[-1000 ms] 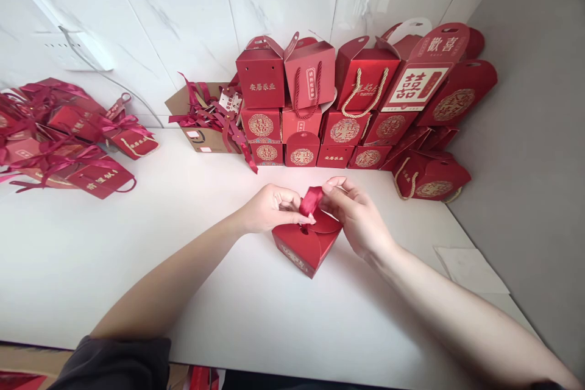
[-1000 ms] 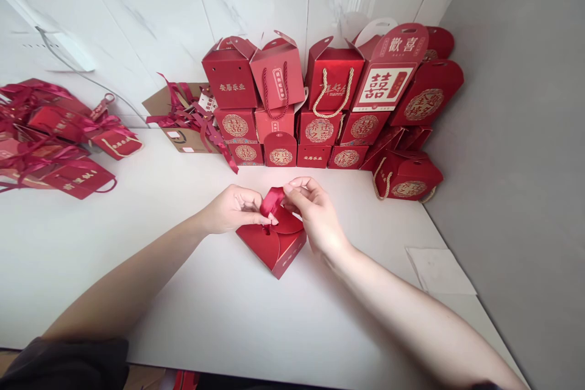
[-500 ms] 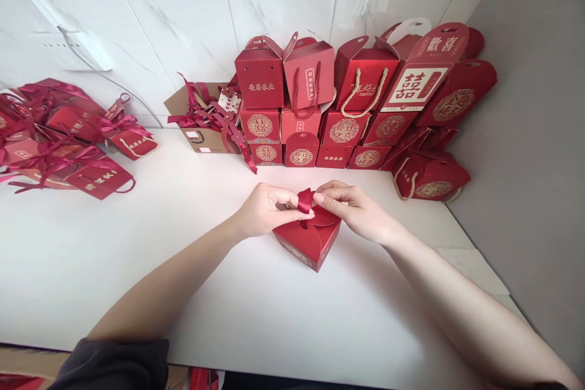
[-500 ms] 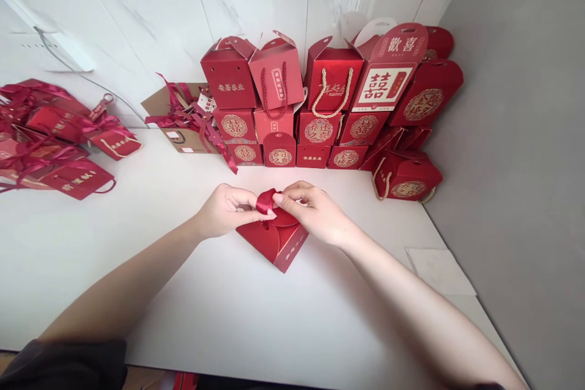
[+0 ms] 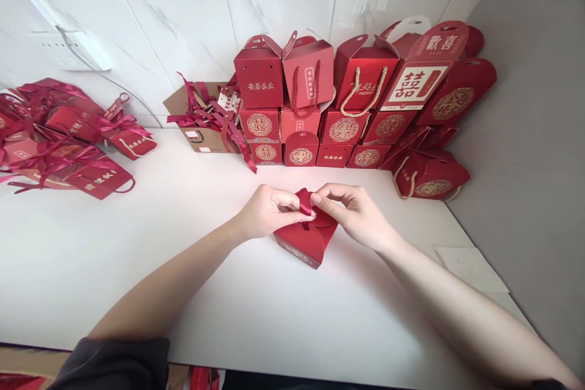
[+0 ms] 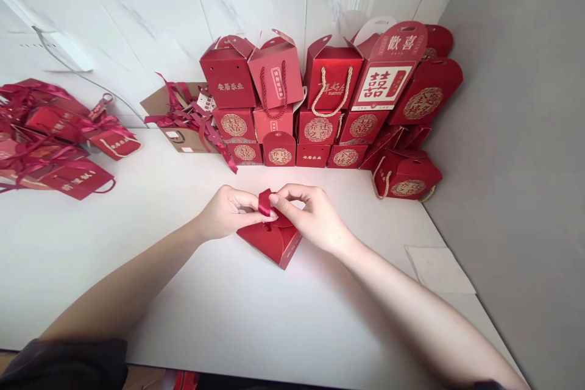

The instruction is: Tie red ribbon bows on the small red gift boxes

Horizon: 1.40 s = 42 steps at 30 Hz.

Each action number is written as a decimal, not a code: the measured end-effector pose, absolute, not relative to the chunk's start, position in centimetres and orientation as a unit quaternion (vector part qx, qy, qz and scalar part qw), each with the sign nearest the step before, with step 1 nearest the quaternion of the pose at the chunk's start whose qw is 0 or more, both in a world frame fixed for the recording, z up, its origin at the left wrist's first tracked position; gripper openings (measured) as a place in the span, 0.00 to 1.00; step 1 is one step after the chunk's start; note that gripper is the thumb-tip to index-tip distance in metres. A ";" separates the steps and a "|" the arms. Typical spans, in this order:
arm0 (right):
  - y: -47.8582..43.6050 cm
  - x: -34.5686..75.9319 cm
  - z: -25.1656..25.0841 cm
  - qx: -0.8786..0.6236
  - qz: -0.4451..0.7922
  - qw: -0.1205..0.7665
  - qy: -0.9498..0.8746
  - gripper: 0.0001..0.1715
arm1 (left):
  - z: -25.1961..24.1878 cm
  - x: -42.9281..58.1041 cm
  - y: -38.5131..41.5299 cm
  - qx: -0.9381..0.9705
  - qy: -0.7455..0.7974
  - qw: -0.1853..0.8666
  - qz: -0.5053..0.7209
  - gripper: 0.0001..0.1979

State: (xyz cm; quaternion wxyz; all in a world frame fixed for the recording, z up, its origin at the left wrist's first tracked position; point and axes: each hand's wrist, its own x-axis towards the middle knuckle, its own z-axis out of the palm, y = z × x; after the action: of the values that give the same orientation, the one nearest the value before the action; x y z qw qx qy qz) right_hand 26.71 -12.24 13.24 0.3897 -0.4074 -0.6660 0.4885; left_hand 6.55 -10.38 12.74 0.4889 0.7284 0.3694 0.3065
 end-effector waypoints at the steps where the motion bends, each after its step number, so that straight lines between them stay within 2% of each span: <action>1: -12.2 26.8 13.3 -0.402 0.497 0.386 -0.665 0.20 | 12.6 6.5 -10.3 0.727 0.367 0.492 0.308 0.09; 6: -12.3 26.4 13.2 -0.360 0.541 0.406 -0.642 0.15 | 12.6 6.7 -10.5 0.727 0.356 0.499 0.309 0.09; 11: -12.7 25.8 12.8 -0.377 0.507 0.467 -0.618 0.09 | 12.8 7.0 -10.9 0.752 0.356 0.456 0.316 0.07; 17: -13.0 26.1 13.1 -0.392 0.478 0.511 -0.597 0.10 | 11.9 7.0 -10.2 0.818 0.327 0.329 0.339 0.04; 23: -13.1 25.9 12.9 -0.400 0.501 0.515 -0.568 0.11 | 12.0 6.9 -10.0 0.838 0.333 0.285 0.327 0.03; 31: -13.0 25.9 13.1 -0.412 0.524 0.518 -0.536 0.14 | 12.0 6.5 -9.6 0.828 0.321 0.353 0.296 0.04; 37: -9.9 27.0 11.0 -0.404 0.609 0.571 -0.375 0.15 | 11.0 6.3 -8.8 0.789 0.351 0.419 0.281 0.10; 42: -10.6 27.0 11.9 -0.388 0.548 0.627 -0.395 0.11 | 11.3 6.3 -8.9 0.789 0.345 0.425 0.279 0.09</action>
State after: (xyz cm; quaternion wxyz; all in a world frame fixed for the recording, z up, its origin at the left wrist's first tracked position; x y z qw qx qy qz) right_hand 27.03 -10.60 11.85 0.6269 -0.3884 -0.3951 0.5477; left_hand 6.32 -8.90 11.27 0.4253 0.7887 0.3452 0.2791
